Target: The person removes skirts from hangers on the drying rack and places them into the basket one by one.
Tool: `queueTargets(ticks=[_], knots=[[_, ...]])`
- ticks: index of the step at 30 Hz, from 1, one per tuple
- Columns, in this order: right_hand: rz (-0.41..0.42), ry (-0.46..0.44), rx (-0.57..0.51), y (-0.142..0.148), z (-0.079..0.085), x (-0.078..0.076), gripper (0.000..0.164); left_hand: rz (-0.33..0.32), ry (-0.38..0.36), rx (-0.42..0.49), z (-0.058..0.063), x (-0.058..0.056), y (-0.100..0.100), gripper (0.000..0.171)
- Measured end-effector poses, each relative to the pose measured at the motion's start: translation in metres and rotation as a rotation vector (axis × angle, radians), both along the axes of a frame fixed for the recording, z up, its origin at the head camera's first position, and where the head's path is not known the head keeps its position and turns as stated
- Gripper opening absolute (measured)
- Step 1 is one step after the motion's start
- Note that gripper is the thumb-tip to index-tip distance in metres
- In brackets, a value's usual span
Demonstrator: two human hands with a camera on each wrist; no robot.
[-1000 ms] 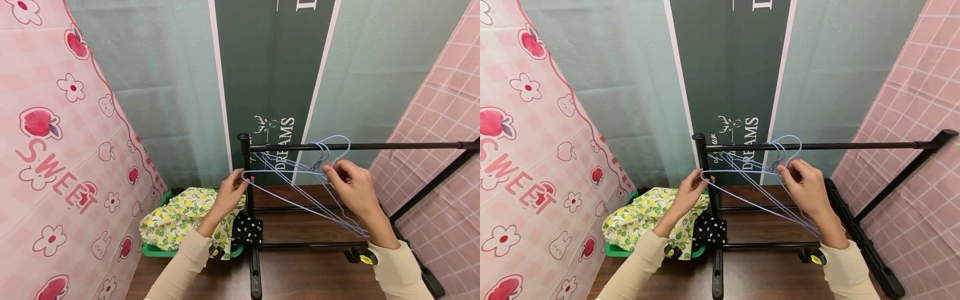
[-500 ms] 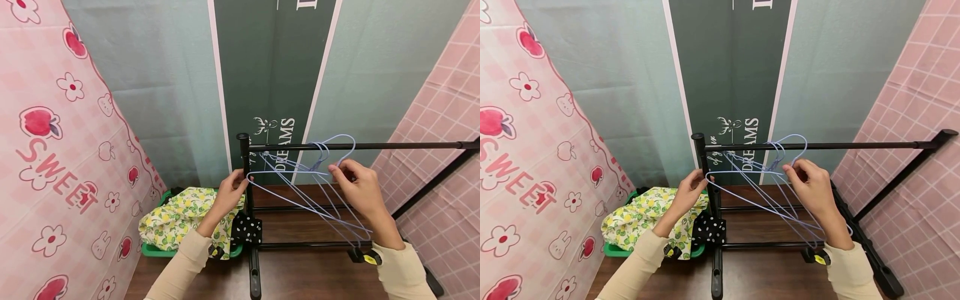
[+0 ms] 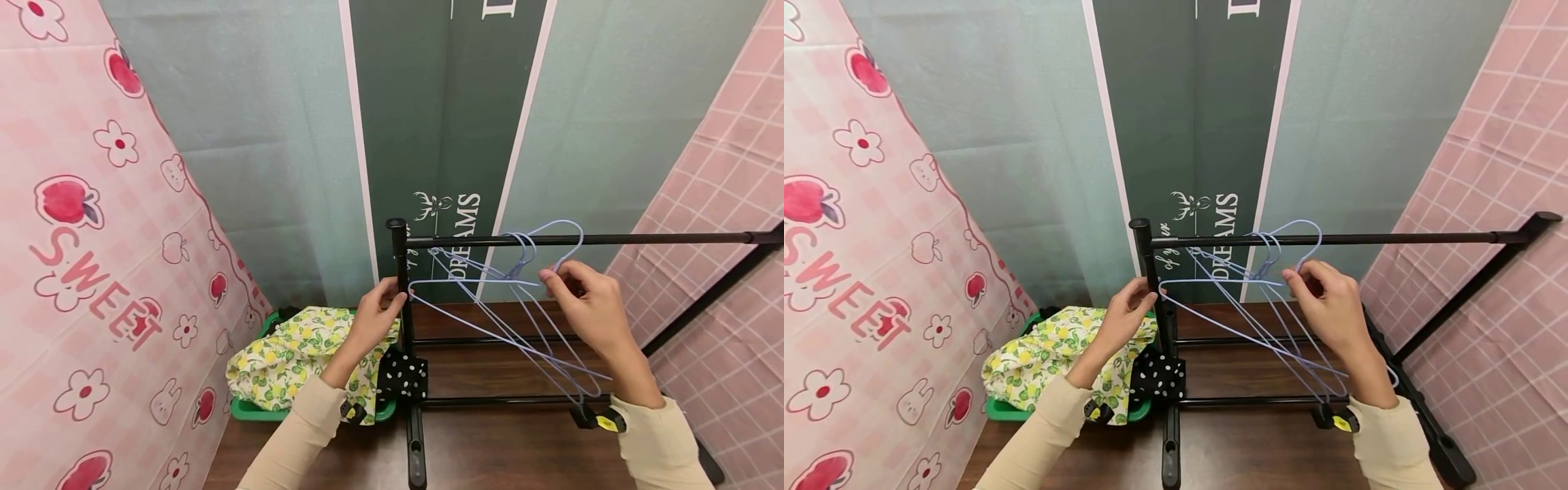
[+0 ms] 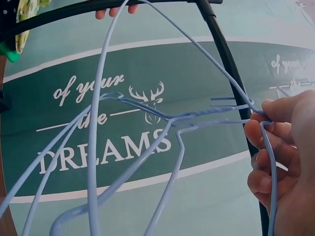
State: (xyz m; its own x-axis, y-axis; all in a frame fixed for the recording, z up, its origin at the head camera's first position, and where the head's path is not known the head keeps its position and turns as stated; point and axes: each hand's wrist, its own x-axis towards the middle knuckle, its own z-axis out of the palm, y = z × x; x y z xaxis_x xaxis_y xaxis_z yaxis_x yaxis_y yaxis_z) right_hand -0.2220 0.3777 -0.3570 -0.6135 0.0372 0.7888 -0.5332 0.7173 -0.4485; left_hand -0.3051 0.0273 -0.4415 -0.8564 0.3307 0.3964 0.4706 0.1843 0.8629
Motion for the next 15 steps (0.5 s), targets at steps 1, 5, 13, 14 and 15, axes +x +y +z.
queueTargets(ticks=[1,5,13,14,15], knots=[[-0.001,0.000,-0.001,-0.001,0.000,0.000,0.027,-0.003,-0.002,0.002,0.000,0.000,0.000,0.028],[-0.004,-0.001,0.010,-0.006,-0.001,0.000,0.025,-0.012,-0.009,0.005,-0.002,0.000,-0.002,0.029],[-0.006,0.010,0.079,-0.022,-0.006,-0.001,0.014,0.000,-0.002,-0.012,-0.003,0.001,-0.001,0.028],[-0.002,0.004,0.082,-0.024,-0.006,-0.001,0.013,0.000,0.000,-0.013,-0.003,0.001,-0.001,0.028],[0.000,-0.003,0.085,-0.026,-0.006,-0.001,0.013,0.000,0.003,-0.013,-0.004,0.001,-0.001,0.028]])
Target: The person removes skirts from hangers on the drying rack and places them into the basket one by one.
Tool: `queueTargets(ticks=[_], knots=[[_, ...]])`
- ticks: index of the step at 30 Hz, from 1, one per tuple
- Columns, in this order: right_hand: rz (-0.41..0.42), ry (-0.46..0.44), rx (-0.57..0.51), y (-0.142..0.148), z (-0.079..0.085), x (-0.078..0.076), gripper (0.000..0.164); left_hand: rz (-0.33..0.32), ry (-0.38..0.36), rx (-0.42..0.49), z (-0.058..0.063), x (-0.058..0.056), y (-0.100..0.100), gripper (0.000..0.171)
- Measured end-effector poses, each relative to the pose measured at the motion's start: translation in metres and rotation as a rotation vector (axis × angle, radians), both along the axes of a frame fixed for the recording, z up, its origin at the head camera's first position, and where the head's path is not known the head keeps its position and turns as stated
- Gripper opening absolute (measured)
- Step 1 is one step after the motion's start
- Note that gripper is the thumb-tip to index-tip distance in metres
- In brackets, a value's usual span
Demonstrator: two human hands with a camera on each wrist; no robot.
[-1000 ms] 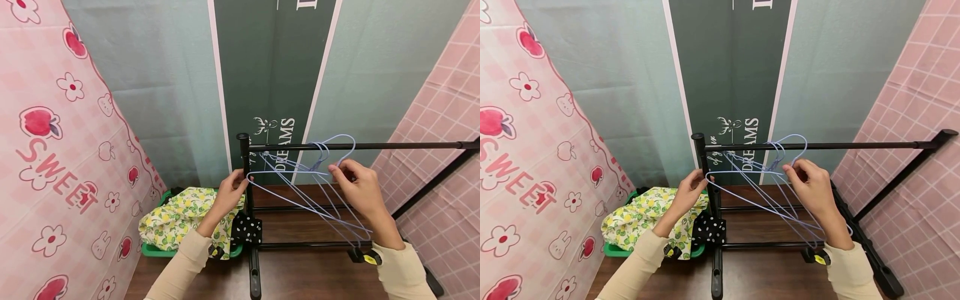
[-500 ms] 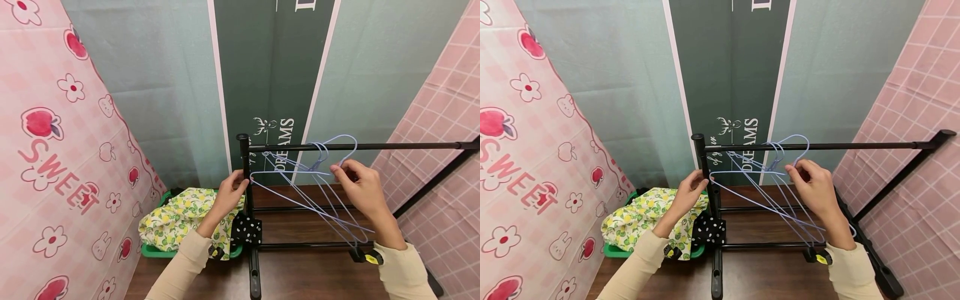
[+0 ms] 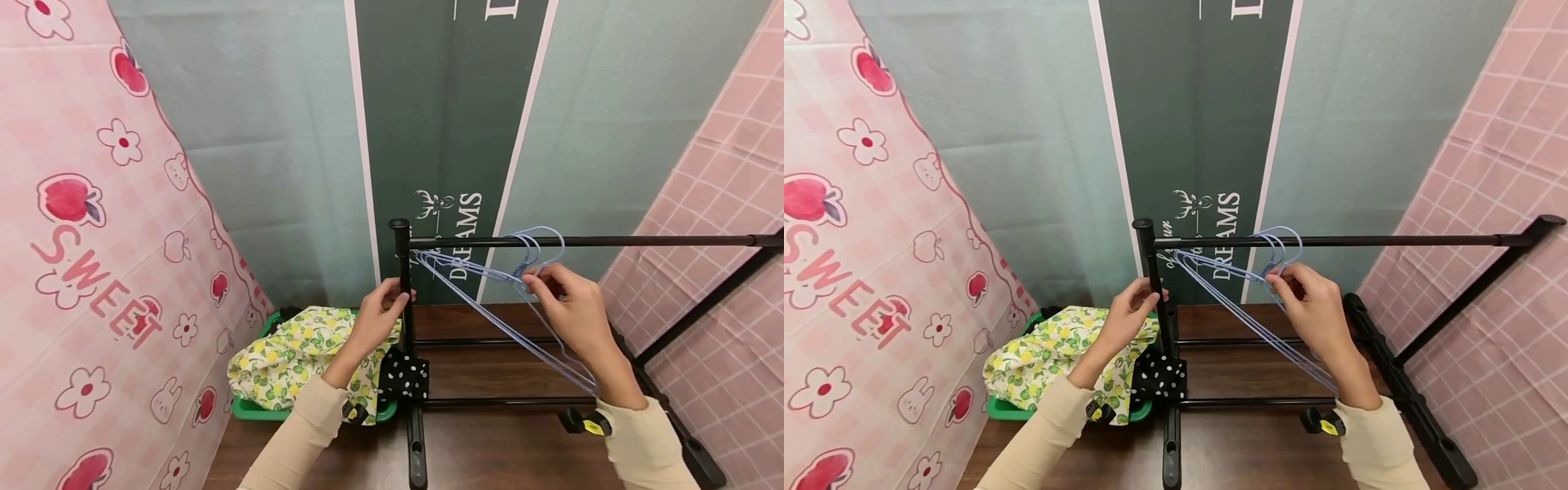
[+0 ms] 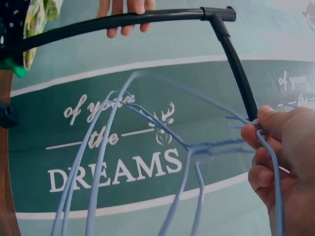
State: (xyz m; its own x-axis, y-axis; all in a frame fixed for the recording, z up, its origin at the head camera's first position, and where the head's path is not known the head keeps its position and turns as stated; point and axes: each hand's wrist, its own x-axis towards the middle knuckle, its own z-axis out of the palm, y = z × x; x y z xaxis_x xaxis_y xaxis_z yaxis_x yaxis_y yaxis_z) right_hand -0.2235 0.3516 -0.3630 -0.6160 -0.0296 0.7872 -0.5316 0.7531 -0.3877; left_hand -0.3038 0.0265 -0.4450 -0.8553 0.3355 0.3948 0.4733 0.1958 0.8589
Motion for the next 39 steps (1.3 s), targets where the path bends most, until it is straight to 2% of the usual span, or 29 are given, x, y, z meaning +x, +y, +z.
queueTargets(ticks=[13,23,39], knots=[[0.000,-0.067,0.049,-0.020,-0.001,-0.007,0.012,-0.014,0.014,0.007,0.001,0.001,0.000,0.031],[-0.013,-0.152,0.044,-0.026,-0.007,-0.015,0.007,-0.004,0.015,-0.006,-0.001,0.000,0.001,0.032],[-0.006,-0.223,0.104,-0.031,-0.017,-0.020,0.009,-0.010,-0.010,-0.003,-0.002,0.000,0.000,0.034]])
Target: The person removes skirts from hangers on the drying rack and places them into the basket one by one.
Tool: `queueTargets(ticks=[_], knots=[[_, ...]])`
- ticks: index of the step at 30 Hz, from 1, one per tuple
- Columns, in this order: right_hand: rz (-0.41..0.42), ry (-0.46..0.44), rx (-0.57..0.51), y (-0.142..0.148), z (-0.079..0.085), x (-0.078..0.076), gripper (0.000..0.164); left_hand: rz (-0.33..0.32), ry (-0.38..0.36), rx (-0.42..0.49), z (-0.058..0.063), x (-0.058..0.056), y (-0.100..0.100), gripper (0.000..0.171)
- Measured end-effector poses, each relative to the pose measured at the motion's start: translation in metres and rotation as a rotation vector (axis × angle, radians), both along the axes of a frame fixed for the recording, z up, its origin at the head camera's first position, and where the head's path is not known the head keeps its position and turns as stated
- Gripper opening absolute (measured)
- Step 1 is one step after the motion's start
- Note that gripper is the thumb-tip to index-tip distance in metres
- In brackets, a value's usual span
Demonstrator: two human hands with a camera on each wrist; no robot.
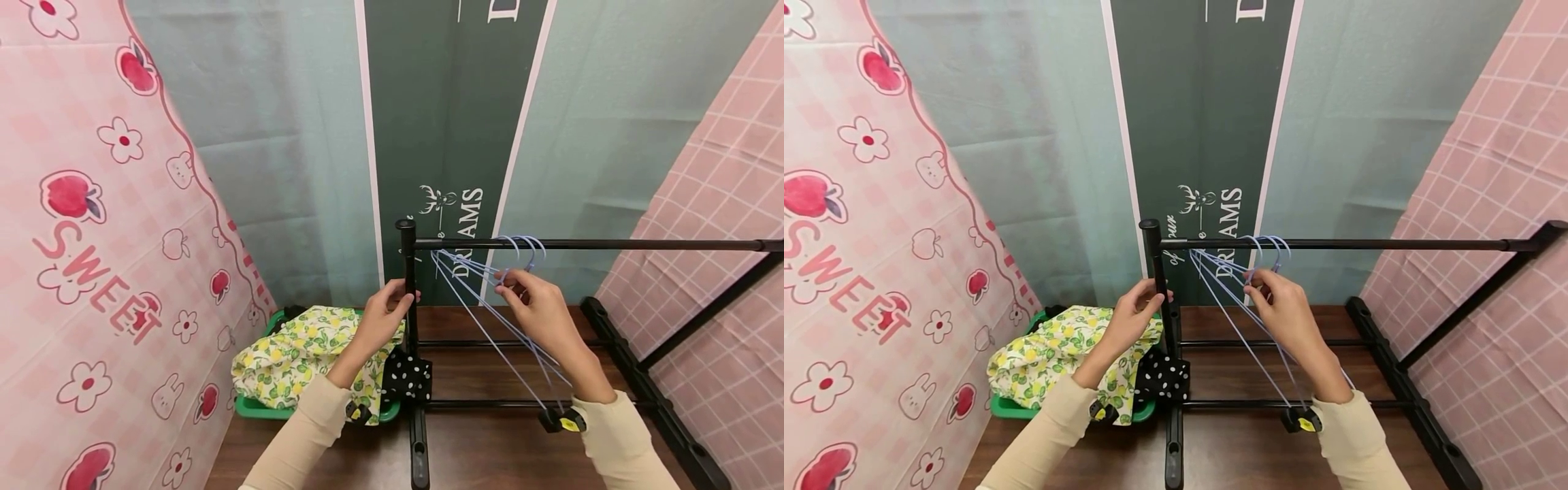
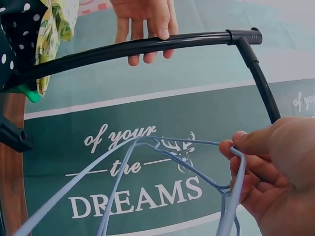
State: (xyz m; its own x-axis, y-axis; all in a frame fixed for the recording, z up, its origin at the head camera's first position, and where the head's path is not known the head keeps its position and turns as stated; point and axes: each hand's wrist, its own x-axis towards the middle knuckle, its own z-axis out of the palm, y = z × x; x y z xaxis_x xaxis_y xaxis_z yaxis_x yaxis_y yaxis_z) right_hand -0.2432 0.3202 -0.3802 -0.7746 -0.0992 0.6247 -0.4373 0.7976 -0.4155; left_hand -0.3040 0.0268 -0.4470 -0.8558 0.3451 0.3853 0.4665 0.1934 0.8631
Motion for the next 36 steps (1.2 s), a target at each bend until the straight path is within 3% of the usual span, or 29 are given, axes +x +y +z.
queueTargets(ticks=[15,22,30,36], knots=[[-0.009,-0.015,-0.006,-0.003,-0.009,0.001,0.014,0.027,-0.007,-0.029,0.000,0.002,0.001,0.037],[0.004,-0.074,-0.004,-0.002,-0.004,0.007,0.018,0.010,-0.006,-0.023,0.000,0.001,0.001,0.035],[0.044,-0.209,0.045,0.004,0.006,0.021,0.035,-0.020,-0.014,-0.066,0.006,0.004,-0.002,0.037],[0.069,-0.197,0.090,0.008,0.010,0.028,0.037,-0.022,0.000,-0.091,0.009,0.005,-0.005,0.041]])
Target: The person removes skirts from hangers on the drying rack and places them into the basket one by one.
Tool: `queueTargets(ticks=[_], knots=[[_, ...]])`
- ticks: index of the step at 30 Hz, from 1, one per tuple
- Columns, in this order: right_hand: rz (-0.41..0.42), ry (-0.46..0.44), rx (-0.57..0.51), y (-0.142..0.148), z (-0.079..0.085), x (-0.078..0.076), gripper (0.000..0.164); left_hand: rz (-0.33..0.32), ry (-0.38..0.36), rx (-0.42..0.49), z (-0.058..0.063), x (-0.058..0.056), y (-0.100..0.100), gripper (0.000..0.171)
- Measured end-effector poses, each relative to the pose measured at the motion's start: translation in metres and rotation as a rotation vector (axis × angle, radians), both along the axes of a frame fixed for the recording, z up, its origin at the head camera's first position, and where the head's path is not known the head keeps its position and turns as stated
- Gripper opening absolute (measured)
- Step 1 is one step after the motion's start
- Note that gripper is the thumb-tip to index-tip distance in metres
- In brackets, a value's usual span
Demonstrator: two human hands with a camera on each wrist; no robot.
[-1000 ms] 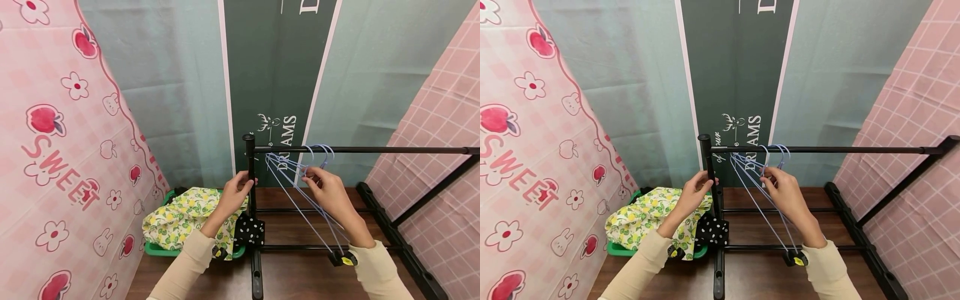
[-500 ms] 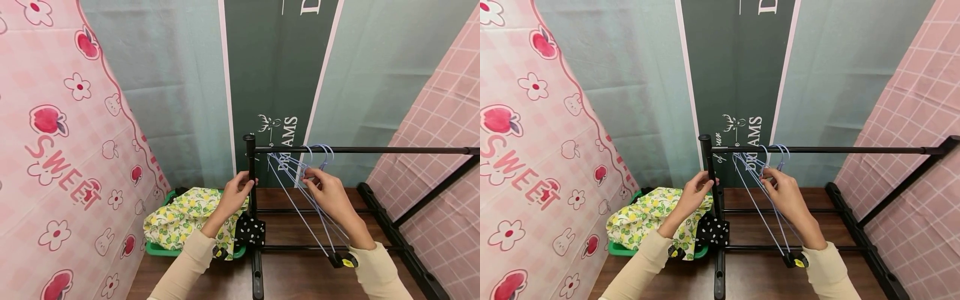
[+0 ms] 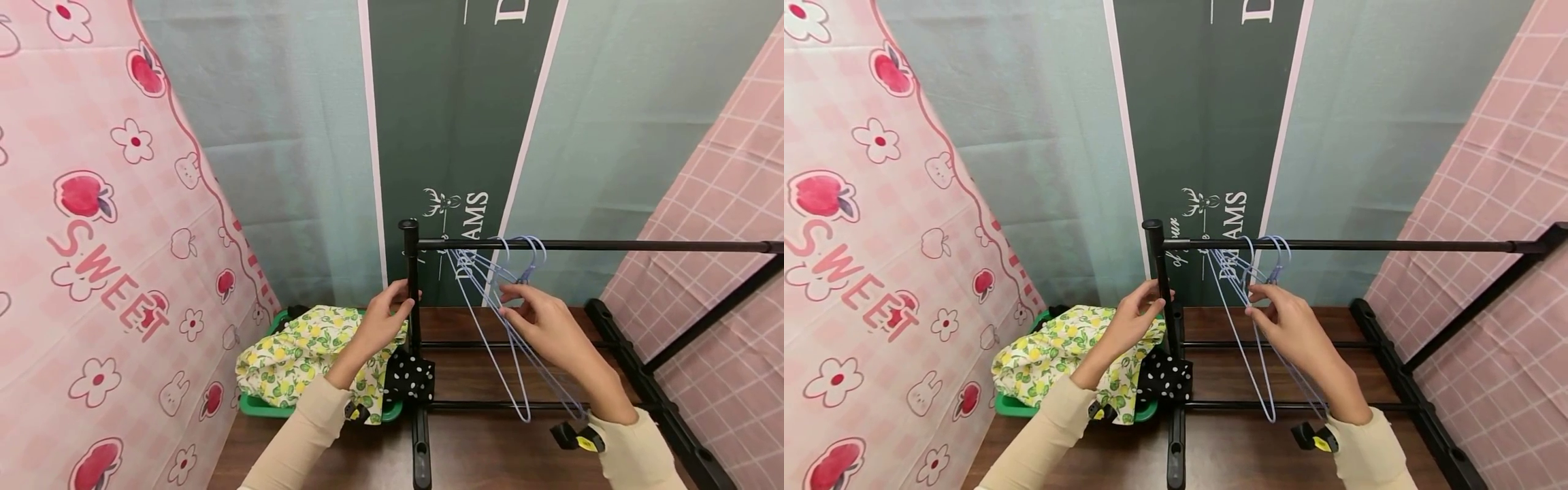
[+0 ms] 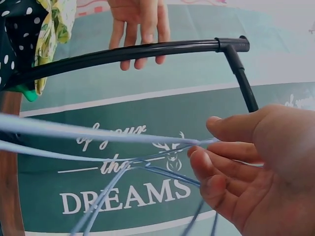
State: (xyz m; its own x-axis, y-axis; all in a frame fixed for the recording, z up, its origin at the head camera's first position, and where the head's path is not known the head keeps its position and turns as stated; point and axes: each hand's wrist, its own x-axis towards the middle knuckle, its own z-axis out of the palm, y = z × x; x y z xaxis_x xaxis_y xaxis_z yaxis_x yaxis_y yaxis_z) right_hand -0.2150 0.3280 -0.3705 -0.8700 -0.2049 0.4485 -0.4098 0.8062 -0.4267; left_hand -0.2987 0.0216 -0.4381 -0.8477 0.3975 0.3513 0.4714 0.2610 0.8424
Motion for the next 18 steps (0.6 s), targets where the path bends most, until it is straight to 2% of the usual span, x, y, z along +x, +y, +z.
queueTargets(ticks=[6,10,18], knots=[[0.015,0.021,0.019,0.007,0.004,0.010,0.037,0.011,0.027,-0.035,0.001,0.002,-0.002,0.046],[-0.009,0.056,0.039,0.015,0.008,0.015,0.032,0.022,0.043,-0.073,0.002,0.003,-0.003,0.048],[-0.057,0.172,0.049,0.043,0.009,0.014,0.026,0.038,0.105,-0.054,0.006,0.003,-0.013,0.038]])
